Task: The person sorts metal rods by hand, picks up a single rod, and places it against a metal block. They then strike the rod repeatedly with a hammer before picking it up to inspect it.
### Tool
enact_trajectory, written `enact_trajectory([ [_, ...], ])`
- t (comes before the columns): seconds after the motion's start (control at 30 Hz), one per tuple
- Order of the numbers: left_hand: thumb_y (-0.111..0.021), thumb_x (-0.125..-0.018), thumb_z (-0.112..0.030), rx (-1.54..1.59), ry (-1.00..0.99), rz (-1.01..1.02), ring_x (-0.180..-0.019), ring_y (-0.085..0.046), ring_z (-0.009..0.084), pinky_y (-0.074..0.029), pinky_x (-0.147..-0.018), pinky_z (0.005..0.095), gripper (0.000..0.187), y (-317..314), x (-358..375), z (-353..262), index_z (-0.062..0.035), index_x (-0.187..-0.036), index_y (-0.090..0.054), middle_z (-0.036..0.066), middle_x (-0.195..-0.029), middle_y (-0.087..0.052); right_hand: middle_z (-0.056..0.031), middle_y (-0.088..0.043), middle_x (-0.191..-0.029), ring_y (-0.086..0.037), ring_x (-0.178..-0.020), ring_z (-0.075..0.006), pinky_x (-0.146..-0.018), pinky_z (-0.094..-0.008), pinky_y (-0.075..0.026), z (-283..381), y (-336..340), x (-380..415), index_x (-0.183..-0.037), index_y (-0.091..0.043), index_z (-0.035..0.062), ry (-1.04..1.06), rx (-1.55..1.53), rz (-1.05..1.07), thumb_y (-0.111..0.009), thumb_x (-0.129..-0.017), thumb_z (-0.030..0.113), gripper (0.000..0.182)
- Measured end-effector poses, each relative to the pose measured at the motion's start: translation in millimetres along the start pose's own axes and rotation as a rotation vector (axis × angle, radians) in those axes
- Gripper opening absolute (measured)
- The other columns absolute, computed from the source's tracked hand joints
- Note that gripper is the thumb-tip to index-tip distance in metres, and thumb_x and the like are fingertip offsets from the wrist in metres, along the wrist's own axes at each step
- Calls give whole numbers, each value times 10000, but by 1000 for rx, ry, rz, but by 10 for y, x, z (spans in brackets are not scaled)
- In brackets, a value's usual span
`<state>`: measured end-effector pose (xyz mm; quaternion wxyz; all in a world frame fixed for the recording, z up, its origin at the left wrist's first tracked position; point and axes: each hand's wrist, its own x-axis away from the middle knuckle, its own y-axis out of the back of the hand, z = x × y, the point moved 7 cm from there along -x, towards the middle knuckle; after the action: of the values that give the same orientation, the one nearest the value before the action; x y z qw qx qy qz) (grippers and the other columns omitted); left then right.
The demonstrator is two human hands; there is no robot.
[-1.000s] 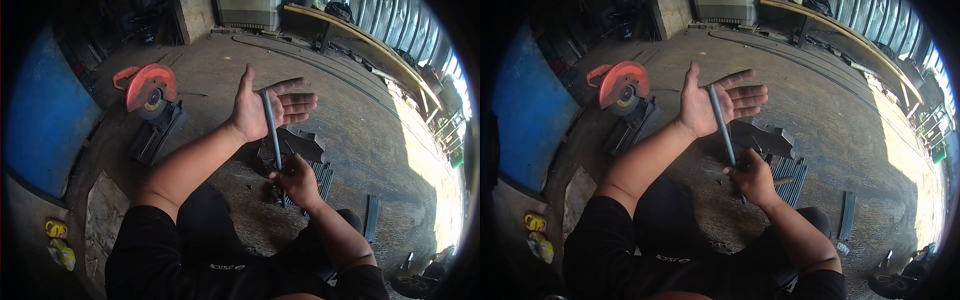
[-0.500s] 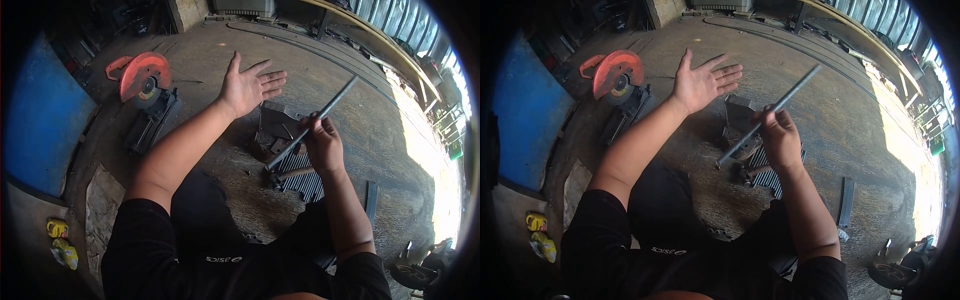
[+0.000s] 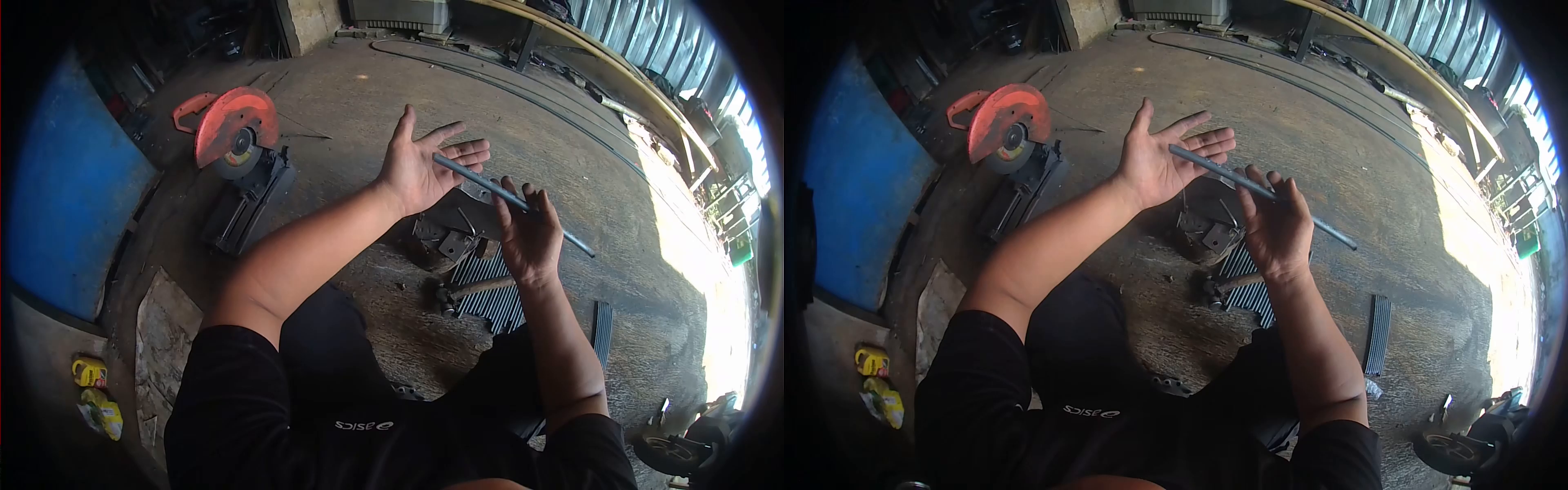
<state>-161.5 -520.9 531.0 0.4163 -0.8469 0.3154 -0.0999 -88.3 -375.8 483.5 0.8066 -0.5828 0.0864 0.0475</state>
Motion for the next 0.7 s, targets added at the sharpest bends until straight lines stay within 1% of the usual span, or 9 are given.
enact_trajectory([
  [0.1,-214,-922,-677,68,-33,38,-1266,-421,428,-314,-1105,501,875,-87,-4,-42,60,-1394,-224,353,-1279,-441,-191,-594,-1168,-483,-1222,-341,-1072,-453,-381,-206,-205,77,-1067,-623,27,-64,42,76,-488,-968,322,339],
  [0.13,-205,-926,-668,81,-70,33,-1265,-419,434,-313,-1104,509,856,-121,0,-105,61,-1374,-243,355,-1272,-443,-156,-602,-1141,-523,-1155,-313,-1026,-460,-389,-299,-180,90,-1113,-602,57,-103,105,1,-491,-957,391,385],
  [0.17,-197,-931,-660,94,-107,29,-1264,-417,441,-312,-1103,518,838,-142,5,-167,61,-1353,-263,357,-1265,-445,-156,-602,-1141,-523,-1155,-313,-1026,-460,-389,-318,-143,100,-1113,-602,57,-106,103,3,-491,-957,391,385],
  [0.23,-197,-932,-657,88,-124,24,-1263,-418,438,-306,-1105,520,830,-160,16,-252,58,-1345,-274,356,-1264,-447,-136,-605,-1081,-546,-1066,-284,-960,-441,-409,-458,-28,133,-1143,-568,60,-243,169,-97,-511,-943,408,405],
  [0.27,-197,-933,-655,86,-140,22,-1263,-420,436,-301,-1107,523,821,-160,25,-293,55,-1336,-286,355,-1262,-449,-104,-612,-983,-560,-974,-262,-905,-417,-423,-494,-19,155,-1156,-546,73,-262,187,-133,-525,-934,406,401],
  [0.4,-218,-923,-666,82,-138,25,-1267,-416,432,-294,-1101,535,832,-120,46,-306,49,-1343,-287,343,-1267,-456,-86,-637,-974,-574,-1005,-268,-921,-410,-423,-551,79,126,-1149,-552,85,-316,83,-104,-538,-932,361,351],
  [0.5,-236,-911,-682,71,-129,19,-1276,-406,430,-300,-1082,547,837,-57,56,-276,27,-1352,-297,322,-1290,-453,-70,-661,-982,-584,-1039,-273,-939,-408,-419,-502,113,55,-1138,-572,100,-254,46,-122,-561,-923,325,312],
  [0.6,-246,-904,-689,54,-115,34,-1285,-397,425,-308,-1061,553,836,-16,62,-262,5,-1368,-301,302,-1318,-442,-72,-669,-1034,-586,-1075,-274,-955,-416,-415,-488,87,11,-1123,-597,111,-246,11,-57,-576,-915,297,280],
  [0.7,-249,-907,-683,73,-116,64,-1309,-367,431,-302,-1062,558,821,-77,87,-270,-11,-1376,-302,304,-1355,-410,-60,-670,-1045,-600,-1050,-277,-946,-424,-424,-533,61,46,-1121,-613,116,-263,75,-128,-580,-914,305,282],
])
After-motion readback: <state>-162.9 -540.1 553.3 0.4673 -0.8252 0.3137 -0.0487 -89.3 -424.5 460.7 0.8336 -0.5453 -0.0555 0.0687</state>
